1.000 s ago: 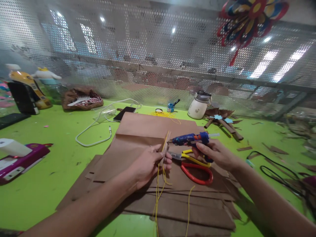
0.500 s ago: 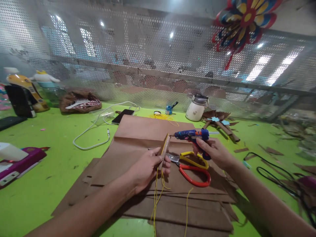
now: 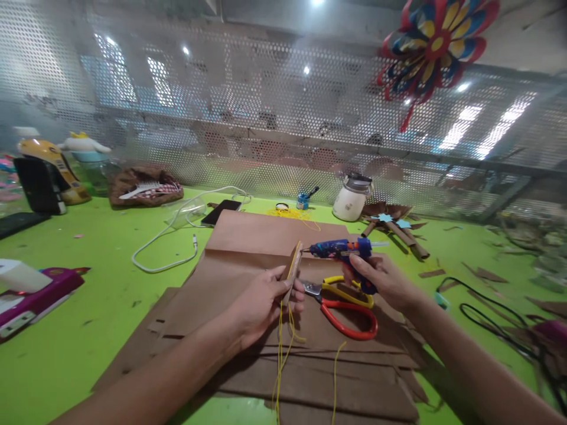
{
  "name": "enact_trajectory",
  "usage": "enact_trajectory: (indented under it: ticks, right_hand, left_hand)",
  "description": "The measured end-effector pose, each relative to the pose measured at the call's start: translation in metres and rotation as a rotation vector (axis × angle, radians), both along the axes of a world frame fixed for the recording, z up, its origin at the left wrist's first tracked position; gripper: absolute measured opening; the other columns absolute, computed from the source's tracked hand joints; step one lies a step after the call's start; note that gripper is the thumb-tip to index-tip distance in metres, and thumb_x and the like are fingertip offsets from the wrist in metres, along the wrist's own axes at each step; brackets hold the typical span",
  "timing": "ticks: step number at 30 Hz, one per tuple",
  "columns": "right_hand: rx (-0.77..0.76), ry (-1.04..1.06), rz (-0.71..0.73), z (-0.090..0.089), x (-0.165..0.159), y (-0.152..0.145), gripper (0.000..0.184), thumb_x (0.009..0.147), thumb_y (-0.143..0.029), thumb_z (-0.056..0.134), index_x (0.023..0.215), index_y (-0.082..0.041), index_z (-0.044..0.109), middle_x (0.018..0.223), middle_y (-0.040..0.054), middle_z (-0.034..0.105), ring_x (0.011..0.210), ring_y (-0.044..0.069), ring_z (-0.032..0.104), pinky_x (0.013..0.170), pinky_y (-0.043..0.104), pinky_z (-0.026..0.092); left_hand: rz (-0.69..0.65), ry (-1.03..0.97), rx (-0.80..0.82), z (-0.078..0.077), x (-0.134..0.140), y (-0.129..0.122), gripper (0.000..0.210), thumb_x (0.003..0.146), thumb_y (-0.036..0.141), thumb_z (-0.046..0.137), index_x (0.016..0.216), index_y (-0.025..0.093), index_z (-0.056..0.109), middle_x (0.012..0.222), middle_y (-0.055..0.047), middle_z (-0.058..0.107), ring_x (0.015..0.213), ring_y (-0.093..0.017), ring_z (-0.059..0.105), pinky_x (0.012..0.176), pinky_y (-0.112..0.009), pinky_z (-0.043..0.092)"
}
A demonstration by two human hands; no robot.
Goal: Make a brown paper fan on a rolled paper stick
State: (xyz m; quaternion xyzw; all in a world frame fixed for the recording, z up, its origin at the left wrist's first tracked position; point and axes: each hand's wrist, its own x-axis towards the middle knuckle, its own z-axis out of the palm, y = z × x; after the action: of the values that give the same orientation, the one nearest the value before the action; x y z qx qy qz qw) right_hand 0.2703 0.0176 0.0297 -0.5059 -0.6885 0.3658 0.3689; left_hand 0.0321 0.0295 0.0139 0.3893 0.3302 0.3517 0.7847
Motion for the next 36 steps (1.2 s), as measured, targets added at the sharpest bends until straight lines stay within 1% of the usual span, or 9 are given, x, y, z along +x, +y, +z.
enact_trajectory:
  ticks: [5,9,12,16,18,21,25,29,36]
  right_hand:
    - [-0.041,-0.008,0.077,-0.0038,0.0024,-0.0015,0.047,0.087,-0.053,0.038,0.067,-0.014,0.055,0.063,0.0035,0.053,0.057,0.012,0.046,0.053,0.024,0.035]
    - [-0.073,0.0,0.103,-0.0019,0.0024,-0.003,0.047,0.087,-0.054,0.039,0.066,-0.014,0.053,0.062,0.0026,0.051,0.057,0.011,0.044,0.051,0.023,0.034]
    - [-0.057,0.105,0.062,-0.0006,-0.0001,-0.0024,0.046,0.084,-0.055,0.044,0.065,-0.015,0.053,0.061,0.0023,0.051,0.056,0.012,0.046,0.05,0.023,0.035]
    - [-0.055,0.289,-0.057,-0.0019,-0.0018,0.0017,0.041,0.078,-0.056,0.053,0.074,-0.015,0.056,0.063,0.0029,0.053,0.056,0.013,0.05,0.051,0.025,0.04]
    - [-0.053,0.331,-0.088,-0.0035,-0.0012,0.0039,0.04,0.077,-0.054,0.055,0.08,-0.014,0.058,0.065,0.0032,0.054,0.056,0.013,0.051,0.053,0.025,0.041]
    - [-0.073,0.348,-0.085,-0.0054,0.0002,0.0059,0.041,0.078,-0.053,0.054,0.086,-0.013,0.059,0.066,0.0036,0.055,0.057,0.013,0.052,0.054,0.025,0.042]
    - [-0.104,0.38,-0.071,-0.006,0.0016,0.0066,0.042,0.077,-0.054,0.055,0.086,-0.013,0.059,0.064,0.0028,0.054,0.056,0.013,0.052,0.053,0.025,0.042]
    - [-0.135,0.433,-0.046,-0.0078,0.0034,0.0068,0.041,0.078,-0.053,0.055,0.086,-0.013,0.06,0.065,0.0024,0.054,0.057,0.012,0.052,0.053,0.024,0.042]
    - [-0.171,0.399,0.021,-0.0088,0.0044,0.0041,0.041,0.08,-0.052,0.054,0.07,-0.012,0.058,0.064,0.0037,0.055,0.059,0.013,0.053,0.056,0.025,0.041]
  left_hand:
    - [0.018,0.003,-0.006,0.0012,0.0002,0.0003,0.011,0.081,0.008,0.049,0.09,0.01,0.055,0.079,-0.006,0.056,0.062,-0.009,0.055,0.063,-0.025,0.047]
    - [0.027,-0.011,0.001,0.0029,0.0009,-0.0006,0.013,0.08,0.007,0.049,0.092,0.011,0.055,0.078,-0.006,0.057,0.062,-0.01,0.055,0.064,-0.026,0.048]
    - [0.019,-0.003,-0.001,0.0012,0.0008,-0.0004,0.015,0.081,0.01,0.05,0.095,0.011,0.055,0.078,-0.006,0.057,0.061,-0.01,0.056,0.063,-0.026,0.048]
    - [0.005,0.002,0.002,-0.0019,0.0011,0.0002,0.016,0.081,0.01,0.05,0.096,0.011,0.054,0.081,-0.006,0.056,0.064,-0.01,0.055,0.064,-0.026,0.048]
    - [-0.001,0.006,0.011,-0.0018,0.0016,-0.0001,0.015,0.081,0.01,0.05,0.095,0.011,0.054,0.081,-0.006,0.056,0.065,-0.01,0.055,0.064,-0.025,0.048]
    - [-0.012,0.018,0.027,0.0009,0.0022,-0.0014,0.014,0.081,0.01,0.05,0.095,0.011,0.054,0.082,-0.006,0.056,0.066,-0.01,0.054,0.063,-0.024,0.048]
    - [-0.012,0.024,0.031,0.0048,0.0021,-0.0031,0.016,0.081,0.009,0.05,0.096,0.01,0.056,0.082,-0.006,0.056,0.066,-0.01,0.054,0.063,-0.024,0.048]
    - [-0.017,0.0,0.035,0.0052,0.0012,-0.0026,0.015,0.081,0.01,0.051,0.095,0.01,0.057,0.085,-0.007,0.056,0.068,-0.011,0.054,0.065,-0.025,0.049]
    - [-0.018,-0.026,0.031,0.005,-0.0002,-0.0003,0.017,0.082,0.01,0.051,0.098,0.009,0.057,0.086,-0.008,0.056,0.07,-0.012,0.054,0.066,-0.026,0.049]
